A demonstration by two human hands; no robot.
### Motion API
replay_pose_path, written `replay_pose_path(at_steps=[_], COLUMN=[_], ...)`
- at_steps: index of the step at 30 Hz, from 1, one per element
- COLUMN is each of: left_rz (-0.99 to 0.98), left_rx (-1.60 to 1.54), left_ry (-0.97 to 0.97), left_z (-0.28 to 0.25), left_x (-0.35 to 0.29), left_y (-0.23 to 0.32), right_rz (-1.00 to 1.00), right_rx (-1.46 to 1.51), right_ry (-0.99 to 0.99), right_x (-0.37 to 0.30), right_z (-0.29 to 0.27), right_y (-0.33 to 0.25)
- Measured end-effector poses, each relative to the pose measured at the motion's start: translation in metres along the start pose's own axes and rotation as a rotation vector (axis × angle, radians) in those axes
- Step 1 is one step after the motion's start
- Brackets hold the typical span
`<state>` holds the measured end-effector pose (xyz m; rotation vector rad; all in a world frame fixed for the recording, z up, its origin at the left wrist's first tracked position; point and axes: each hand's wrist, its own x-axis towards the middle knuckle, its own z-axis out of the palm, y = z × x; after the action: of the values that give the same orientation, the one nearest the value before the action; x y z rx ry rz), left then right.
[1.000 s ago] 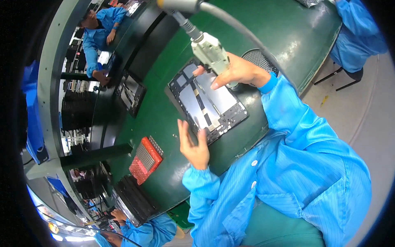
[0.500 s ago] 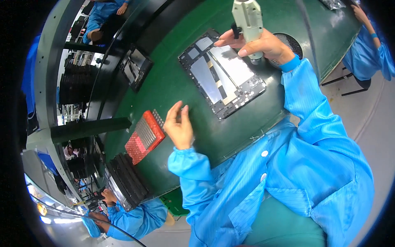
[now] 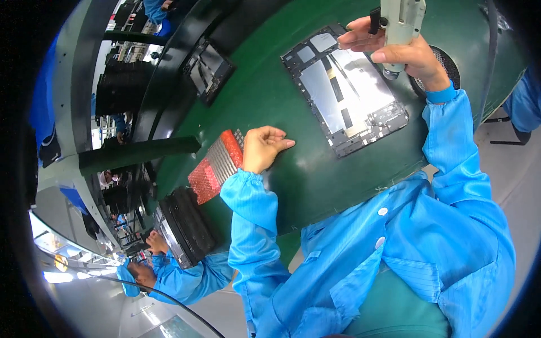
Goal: The person assembles electronic components into tablet frames by securing them with screws using an electric screwdriver.
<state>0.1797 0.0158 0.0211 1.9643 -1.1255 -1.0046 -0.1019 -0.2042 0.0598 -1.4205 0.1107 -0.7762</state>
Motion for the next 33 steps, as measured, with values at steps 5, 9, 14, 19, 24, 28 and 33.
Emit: replay_pose_path(at_steps=[5,9,14,19,24,28,33], left_rz=[-0.029,0.016,0.351,0.251,-0.073,-0.242,-0.566], left_rx=[0.286,0.328,0.226,0.268,0.407,0.347,0.689], left_ry=[0.007,0.044,0.517,0.786,1.075,1.170,1.284], left_z=[0.001,0.006,0.029,0.019,-0.032,-0.067,-0.094], left_x=[-0.006,-0.013,-0.048,-0.117,-0.203,-0.269,-0.343], left_y=[0.033,0.029,-0.021,-0.054,-0.124,-0.170,-0.199], right_rz=[0.082,0.046,0.068,0.040,0.041,0.067,0.072], right_rx=[-0.006,0.019,0.020,-0.071,-0.141,-0.192,-0.227], right_ry=[0.060,0.058,0.055,0.068,0.057,0.029,0.009], right_x=[-0.002,-0.003,-0.002,-0.011,-0.016,-0.013,-0.011], right_z=[0.001,0.002,0.005,-0.006,-0.017,-0.013,-0.020], right_y=[-0.002,-0.003,0.002,0.006,0.014,0.009,0.009])
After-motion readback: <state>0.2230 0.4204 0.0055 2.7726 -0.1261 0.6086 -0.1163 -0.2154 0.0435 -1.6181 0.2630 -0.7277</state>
